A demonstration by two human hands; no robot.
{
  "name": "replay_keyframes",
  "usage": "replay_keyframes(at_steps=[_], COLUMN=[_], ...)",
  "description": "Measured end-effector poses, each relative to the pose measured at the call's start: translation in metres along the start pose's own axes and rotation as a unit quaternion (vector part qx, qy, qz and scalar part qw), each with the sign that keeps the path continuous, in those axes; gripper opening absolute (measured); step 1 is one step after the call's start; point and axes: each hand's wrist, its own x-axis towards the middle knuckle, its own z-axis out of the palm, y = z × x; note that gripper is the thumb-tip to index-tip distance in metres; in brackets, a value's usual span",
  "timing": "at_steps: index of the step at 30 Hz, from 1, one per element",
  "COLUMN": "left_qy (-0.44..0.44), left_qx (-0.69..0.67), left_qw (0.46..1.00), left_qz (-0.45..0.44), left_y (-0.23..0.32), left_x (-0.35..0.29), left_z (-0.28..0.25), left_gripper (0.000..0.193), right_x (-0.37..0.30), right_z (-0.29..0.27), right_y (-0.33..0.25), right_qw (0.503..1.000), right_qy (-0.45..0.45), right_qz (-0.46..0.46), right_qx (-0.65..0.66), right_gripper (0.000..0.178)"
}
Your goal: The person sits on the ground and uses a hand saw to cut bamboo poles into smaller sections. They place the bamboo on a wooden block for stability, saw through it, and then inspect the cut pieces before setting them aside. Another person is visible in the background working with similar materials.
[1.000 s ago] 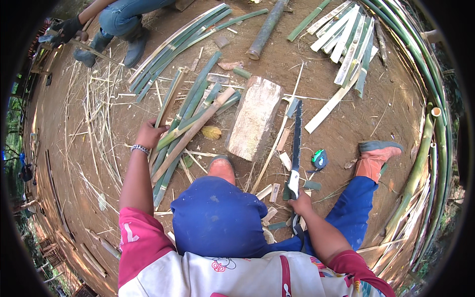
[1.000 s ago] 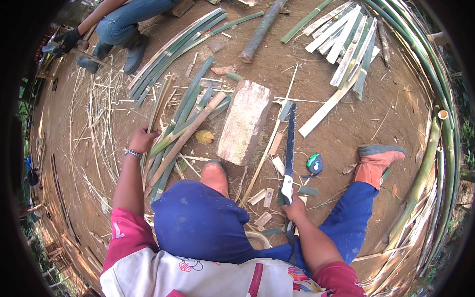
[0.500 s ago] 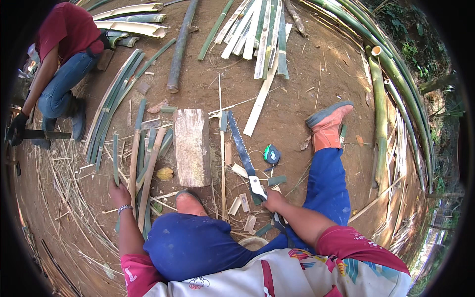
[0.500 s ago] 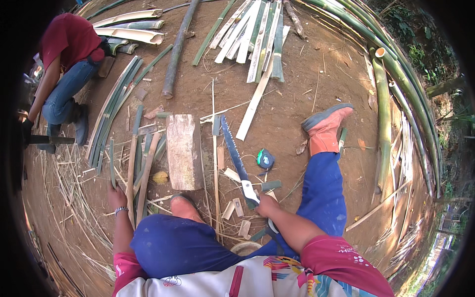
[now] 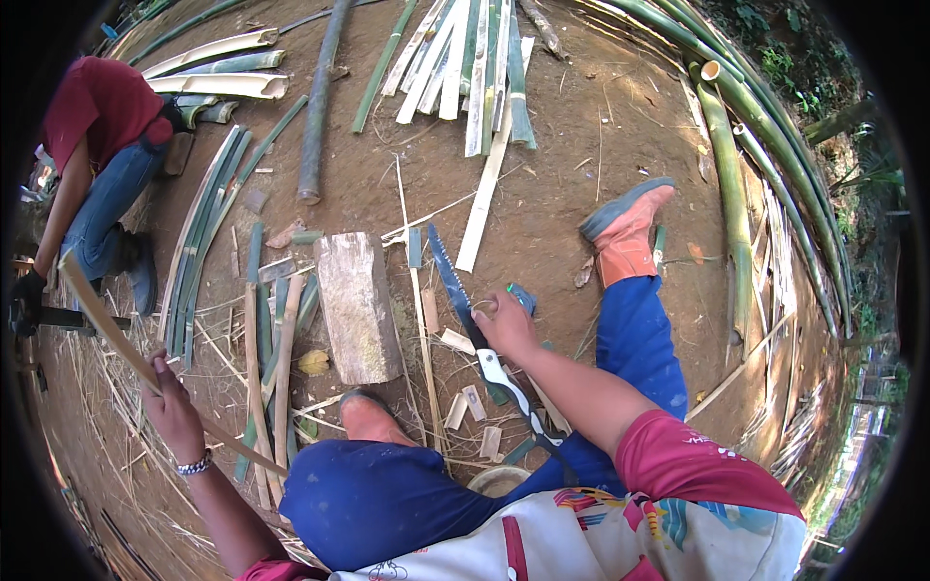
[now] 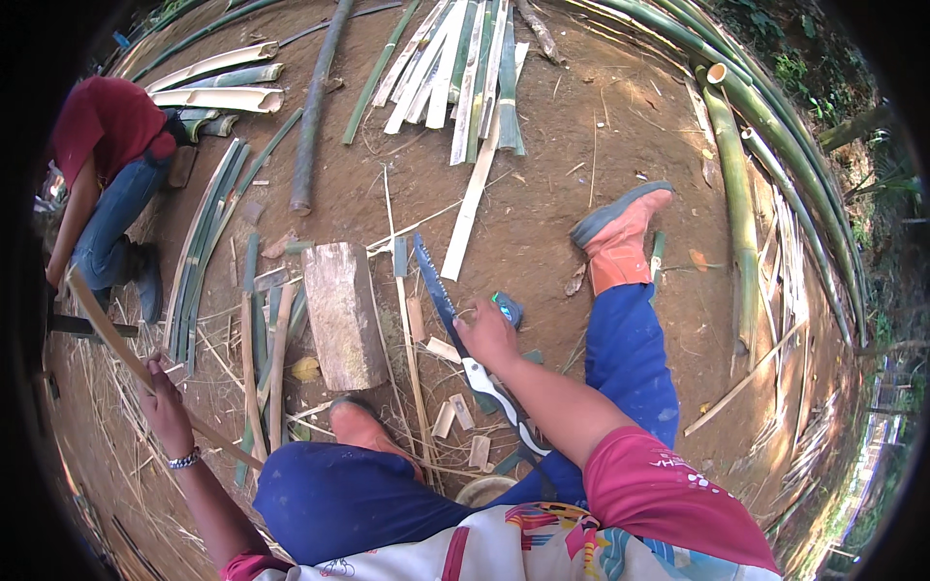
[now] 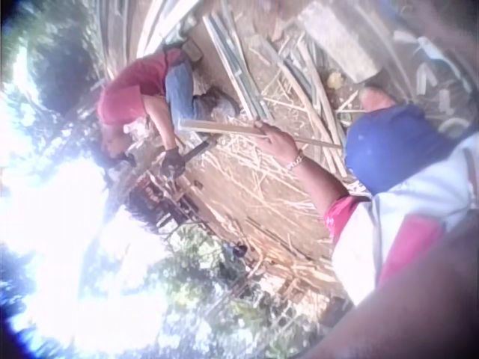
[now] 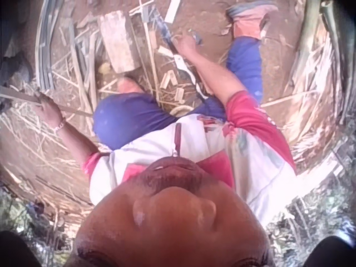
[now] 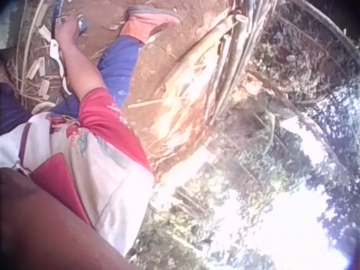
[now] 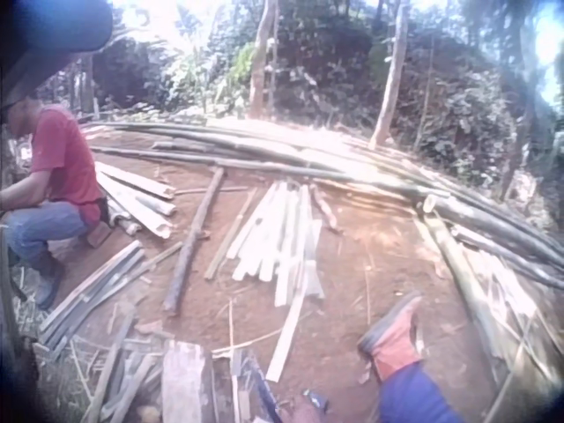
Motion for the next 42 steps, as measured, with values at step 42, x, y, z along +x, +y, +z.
replay_keyframes(at_steps=[42], left_qy=[0.021], left_qx=[-0.023], left_qw=[0.991], left_qz=[0.128], left_y=[0.035], left_x=[-0.083], left_z=[0.031], left_gripper=[0.057], right_x=[-0.166], right_z=[-0.169], right_y=[0.09], right_qw=[0.877], right_qy=[-0.14], right_qz=[0.095], right_qx=[0.449], right_gripper=[0.022])
